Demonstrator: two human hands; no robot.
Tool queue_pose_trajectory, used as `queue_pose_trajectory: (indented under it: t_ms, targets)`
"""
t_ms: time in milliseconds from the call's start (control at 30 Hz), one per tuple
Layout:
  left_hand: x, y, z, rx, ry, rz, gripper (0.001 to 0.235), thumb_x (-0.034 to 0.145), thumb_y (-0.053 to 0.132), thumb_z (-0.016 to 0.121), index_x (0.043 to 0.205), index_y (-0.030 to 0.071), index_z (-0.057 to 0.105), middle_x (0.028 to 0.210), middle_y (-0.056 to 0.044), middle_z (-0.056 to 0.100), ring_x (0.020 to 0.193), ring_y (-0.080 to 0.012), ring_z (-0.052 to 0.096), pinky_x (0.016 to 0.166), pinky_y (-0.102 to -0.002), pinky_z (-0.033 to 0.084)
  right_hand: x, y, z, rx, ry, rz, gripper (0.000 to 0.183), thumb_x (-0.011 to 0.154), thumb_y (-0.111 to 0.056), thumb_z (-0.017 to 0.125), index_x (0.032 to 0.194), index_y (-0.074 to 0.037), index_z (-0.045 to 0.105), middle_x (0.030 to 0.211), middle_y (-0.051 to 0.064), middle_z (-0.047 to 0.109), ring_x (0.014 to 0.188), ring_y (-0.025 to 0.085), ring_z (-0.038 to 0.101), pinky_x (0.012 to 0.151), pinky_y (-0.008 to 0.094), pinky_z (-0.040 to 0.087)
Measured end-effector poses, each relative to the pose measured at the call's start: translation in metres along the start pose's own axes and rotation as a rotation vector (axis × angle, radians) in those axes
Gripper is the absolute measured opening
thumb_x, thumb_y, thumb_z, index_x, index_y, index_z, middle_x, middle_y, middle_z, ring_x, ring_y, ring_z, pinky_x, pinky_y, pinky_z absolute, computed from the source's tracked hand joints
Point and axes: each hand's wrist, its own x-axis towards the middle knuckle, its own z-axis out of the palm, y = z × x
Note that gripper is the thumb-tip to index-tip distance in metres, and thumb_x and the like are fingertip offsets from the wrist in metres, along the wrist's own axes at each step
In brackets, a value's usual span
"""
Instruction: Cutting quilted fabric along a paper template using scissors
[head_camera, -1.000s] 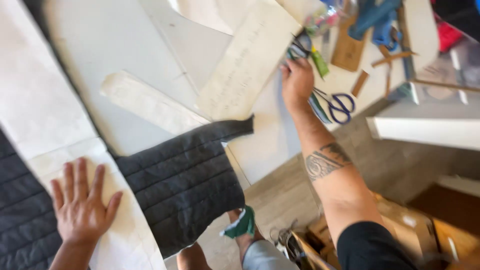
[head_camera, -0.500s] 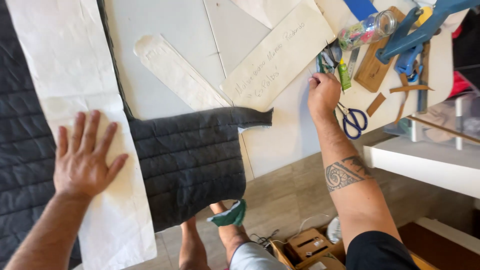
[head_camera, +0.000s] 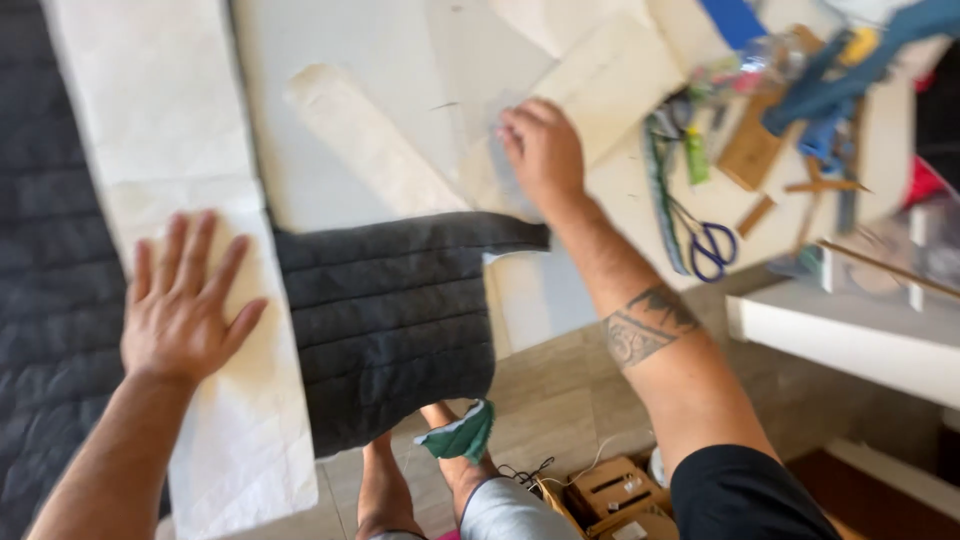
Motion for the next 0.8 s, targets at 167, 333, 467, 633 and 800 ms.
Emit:
queue_pose_trajectory:
  t_ms: [167, 333, 467, 633, 800]
  targets:
    - [0.001, 0.002, 0.003, 0.0, 0.012, -0.002, 0.078, 0.1, 0.057, 0.04, 0.16, 0.008, 0.052, 0.173, -0.026, 0.038, 0.161, -0.048, 0.03, 0.128, -0.067, 0.021, -0.097, 0.073, -0.038, -0.1, 0.304, 0.344, 0.017, 0.09, -0.001, 0.075, 0.106, 0.001, 0.074, 0.094, 0.013, 0.065, 0.077, 0.025, 0.065, 0.066, 0.036, 0.054]
    - [0.005, 0.002, 0.01, 0.089, 0.075, 0.028, 0.076, 0.102, 0.055, 0.046, 0.156, 0.005, 0.062, 0.17, -0.028, 0.048, 0.159, -0.0485, 0.038, 0.127, -0.068, 0.029, -0.139, 0.147, -0.035, -0.288, 0.267, 0.38, 0.021, 0.086, -0.008, 0.077, 0.105, 0.002, 0.077, 0.085, 0.017, 0.065, 0.076, 0.037, 0.064, 0.068, 0.05, 0.049]
    - [-0.008, -0.005, 0.012, 0.07, -0.096, -0.129, 0.077, 0.093, 0.06, 0.047, 0.158, 0.019, 0.048, 0.174, -0.018, 0.031, 0.162, -0.0413, 0.022, 0.128, -0.063, 0.015, -0.141, 0.16, -0.009, -0.369, 0.251, 0.363, 0.015, 0.082, -0.002, 0.08, 0.094, -0.012, 0.079, 0.082, 0.008, 0.069, 0.077, 0.031, 0.067, 0.071, 0.04, 0.054]
    - [-0.004, -0.009, 0.013, 0.078, -0.075, -0.125, 0.075, 0.096, 0.064, 0.044, 0.16, 0.025, 0.043, 0.173, -0.014, 0.027, 0.16, -0.0388, 0.018, 0.126, -0.061, 0.012, -0.16, 0.21, 0.0, -0.638, 0.234, 0.278, 0.016, 0.085, -0.014, 0.086, 0.093, -0.024, 0.075, 0.081, -0.002, 0.069, 0.073, 0.024, 0.072, 0.067, 0.034, 0.06]
    - [-0.004, -0.012, 0.018, 0.035, -0.019, -0.059, 0.075, 0.098, 0.066, 0.038, 0.162, 0.027, 0.038, 0.173, -0.012, 0.022, 0.16, -0.0371, 0.014, 0.125, -0.061, 0.01, -0.124, 0.08, -0.057, -0.239, 0.453, 0.122, 0.003, 0.106, 0.001, 0.072, 0.106, -0.002, 0.072, 0.094, 0.017, 0.067, 0.085, 0.038, 0.071, 0.082, 0.039, 0.059]
